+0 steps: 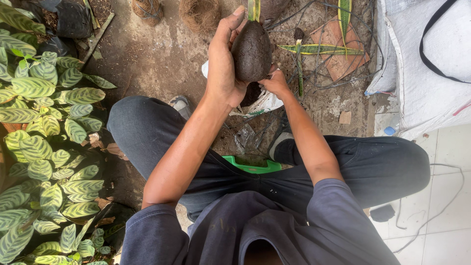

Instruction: The person holds a snake plant cutting with a soil ball and repeatedly packs additional soil around the base by hand. They rotate the plant to shape the soil ball and occasionally reach into a white bag to add more soil.

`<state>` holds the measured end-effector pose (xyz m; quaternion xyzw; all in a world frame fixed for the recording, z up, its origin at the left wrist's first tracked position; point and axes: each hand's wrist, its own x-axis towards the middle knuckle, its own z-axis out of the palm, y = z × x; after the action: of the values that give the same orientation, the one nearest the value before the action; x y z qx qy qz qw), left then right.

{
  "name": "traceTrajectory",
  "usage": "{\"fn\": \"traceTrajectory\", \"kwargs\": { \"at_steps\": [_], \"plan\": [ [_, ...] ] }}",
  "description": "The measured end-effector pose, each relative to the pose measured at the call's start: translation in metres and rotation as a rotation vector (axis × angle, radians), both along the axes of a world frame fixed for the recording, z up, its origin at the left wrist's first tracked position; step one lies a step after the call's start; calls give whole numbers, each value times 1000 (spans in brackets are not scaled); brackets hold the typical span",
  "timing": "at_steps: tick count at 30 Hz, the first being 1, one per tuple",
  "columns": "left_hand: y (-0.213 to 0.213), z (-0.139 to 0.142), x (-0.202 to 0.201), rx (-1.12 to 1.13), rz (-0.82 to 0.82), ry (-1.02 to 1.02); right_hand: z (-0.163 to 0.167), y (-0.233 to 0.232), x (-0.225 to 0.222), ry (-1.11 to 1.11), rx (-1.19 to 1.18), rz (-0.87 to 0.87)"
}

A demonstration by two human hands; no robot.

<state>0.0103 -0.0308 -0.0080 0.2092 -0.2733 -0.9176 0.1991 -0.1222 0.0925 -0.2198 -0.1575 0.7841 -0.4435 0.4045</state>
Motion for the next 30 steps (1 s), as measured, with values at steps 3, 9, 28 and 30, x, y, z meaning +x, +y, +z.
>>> {"fn": "traceTrajectory", "kwargs": {
  "at_steps": [3, 9, 28, 30],
  "plan": [
    [1, 0, 0, -18, 11, -9, -10, 2, 5, 168, 36, 104],
    [2, 3, 0, -17, -21, -15, -22, 5, 14, 414, 142, 224],
    [1, 4, 0, 18, -7, 21, -5, 14, -10, -508, -152, -2],
    [0, 4, 0, 20, -12, 30, -1, 16, -15, -595, -196, -10]
  ]
}}
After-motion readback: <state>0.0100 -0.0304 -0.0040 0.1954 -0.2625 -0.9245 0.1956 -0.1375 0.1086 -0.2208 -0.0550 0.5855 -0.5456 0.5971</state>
